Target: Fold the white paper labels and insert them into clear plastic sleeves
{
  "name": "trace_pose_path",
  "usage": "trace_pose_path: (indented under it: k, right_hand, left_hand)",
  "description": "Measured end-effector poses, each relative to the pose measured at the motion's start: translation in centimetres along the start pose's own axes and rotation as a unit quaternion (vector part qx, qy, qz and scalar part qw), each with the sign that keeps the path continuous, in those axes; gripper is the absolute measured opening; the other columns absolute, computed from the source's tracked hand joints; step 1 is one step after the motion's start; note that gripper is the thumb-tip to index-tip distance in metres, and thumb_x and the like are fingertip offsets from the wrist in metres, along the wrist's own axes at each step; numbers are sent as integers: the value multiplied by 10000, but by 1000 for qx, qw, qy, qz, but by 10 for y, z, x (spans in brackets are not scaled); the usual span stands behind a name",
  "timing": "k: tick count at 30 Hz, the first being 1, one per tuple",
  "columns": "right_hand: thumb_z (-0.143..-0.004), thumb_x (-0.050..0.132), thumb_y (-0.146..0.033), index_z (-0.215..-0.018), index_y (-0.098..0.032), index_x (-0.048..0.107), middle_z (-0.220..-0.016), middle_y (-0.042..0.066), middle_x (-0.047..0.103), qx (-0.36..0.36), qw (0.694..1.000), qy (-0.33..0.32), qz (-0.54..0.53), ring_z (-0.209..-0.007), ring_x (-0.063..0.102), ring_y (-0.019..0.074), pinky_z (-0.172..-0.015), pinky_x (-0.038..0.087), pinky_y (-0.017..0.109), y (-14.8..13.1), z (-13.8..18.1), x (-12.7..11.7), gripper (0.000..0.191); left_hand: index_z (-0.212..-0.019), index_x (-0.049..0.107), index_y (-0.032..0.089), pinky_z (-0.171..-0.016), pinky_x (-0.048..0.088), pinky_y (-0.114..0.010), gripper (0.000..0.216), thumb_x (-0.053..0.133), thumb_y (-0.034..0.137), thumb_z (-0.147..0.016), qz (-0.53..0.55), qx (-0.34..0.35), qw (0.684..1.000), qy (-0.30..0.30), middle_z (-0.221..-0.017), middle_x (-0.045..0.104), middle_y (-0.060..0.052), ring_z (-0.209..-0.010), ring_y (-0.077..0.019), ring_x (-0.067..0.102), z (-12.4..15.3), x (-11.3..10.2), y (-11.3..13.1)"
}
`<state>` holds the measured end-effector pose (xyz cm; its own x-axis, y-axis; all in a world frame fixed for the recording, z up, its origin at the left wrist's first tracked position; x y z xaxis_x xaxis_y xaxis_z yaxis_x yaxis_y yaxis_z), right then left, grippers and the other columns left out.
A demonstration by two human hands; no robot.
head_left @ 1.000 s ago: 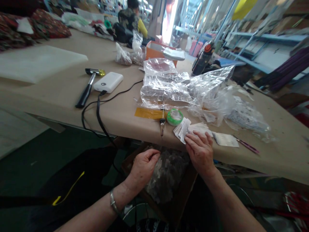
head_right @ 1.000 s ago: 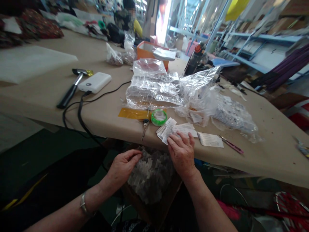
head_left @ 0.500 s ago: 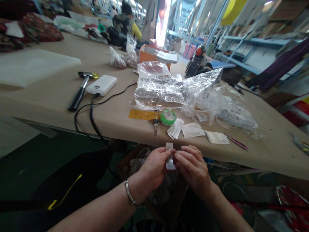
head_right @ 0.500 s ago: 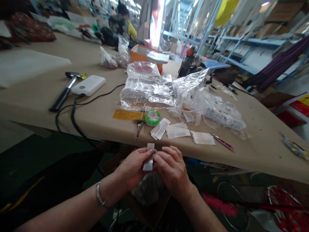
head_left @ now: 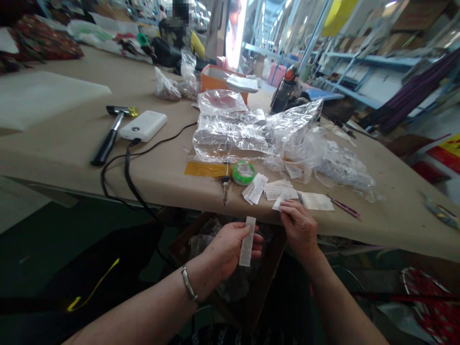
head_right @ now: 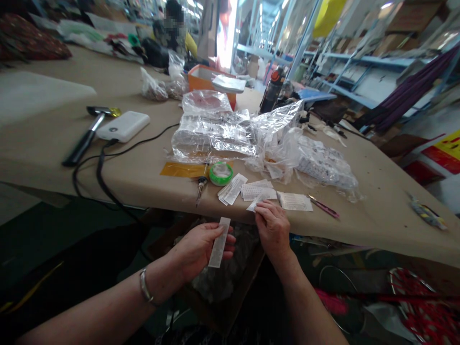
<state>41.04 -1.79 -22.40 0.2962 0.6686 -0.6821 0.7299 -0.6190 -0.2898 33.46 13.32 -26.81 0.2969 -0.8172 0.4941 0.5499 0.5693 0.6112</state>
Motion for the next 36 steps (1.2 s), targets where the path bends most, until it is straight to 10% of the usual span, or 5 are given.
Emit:
trace_pose_path:
  k: [9, 23, 27, 31, 36]
  right_hand:
    - [-864, 535, -146, -904, -206, 637, -973, 51, 691, -182, 964, -133, -143, -1097, 571, 213, -978, 419, 429, -77, 25, 13, 125]
    - [-854, 544, -102, -987, -199, 609, -994, 39, 693, -194, 946, -168, -200, -1115, 556, 185, -1009, 416, 391, -83, 26, 8, 176]
    - [-887, 494, -149, -1181, -208, 532, -1087, 70, 658, -100, 974, -117, -164, -1129, 545, 198, -958, 467, 390, -50, 21, -6, 303]
    - [-875, 528, -279, -1252, -124, 500, -1236, 171, 554, 70, 992, -15, 102, -1232, 431, 309, -1011, 375, 513, 18, 17, -32, 409]
    - [-881, 492, -232, -1241, -100, 530, -1268, 159, 556, 78, 958, -111, 252, -1169, 491, 322, -961, 408, 492, 59, 31, -33, 386]
  left_hand:
    - [-720, 611, 76, -471, 393, -192, 51, 569, 48, -724, 138, 26, 988, -63, -644, 600, -48, -517, -94, 547, -5, 6, 1]
    - [-708, 632, 51, -463, 408, -179, 90, 547, 44, -737, 123, 15, 988, -91, -665, 621, -70, -516, -89, 551, 0, 10, -1]
    - [-819, 630, 78, -545, 511, -265, 102, 540, 124, -805, 75, -8, 996, -37, -720, 658, -93, -581, -147, 616, 3, 4, -2]
    - [-848, 608, 79, -605, 551, -337, 113, 540, 167, -827, 19, -18, 1000, 6, -752, 669, -115, -623, -182, 644, 6, 0, -1]
    - [-833, 591, 76, -579, 549, -316, 122, 527, 180, -839, -4, -28, 1000, 11, -724, 661, -117, -597, -176, 639, 7, 3, -4]
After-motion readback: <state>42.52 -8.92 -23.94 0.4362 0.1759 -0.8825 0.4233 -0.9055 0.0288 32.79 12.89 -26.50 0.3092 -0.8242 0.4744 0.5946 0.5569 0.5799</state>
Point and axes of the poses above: each hand's wrist, its own z-axis away from the middle knuckle, its own x-axis out of the palm, y = z × x, the point moved 5 cm from there along -z, towards the middle knuckle
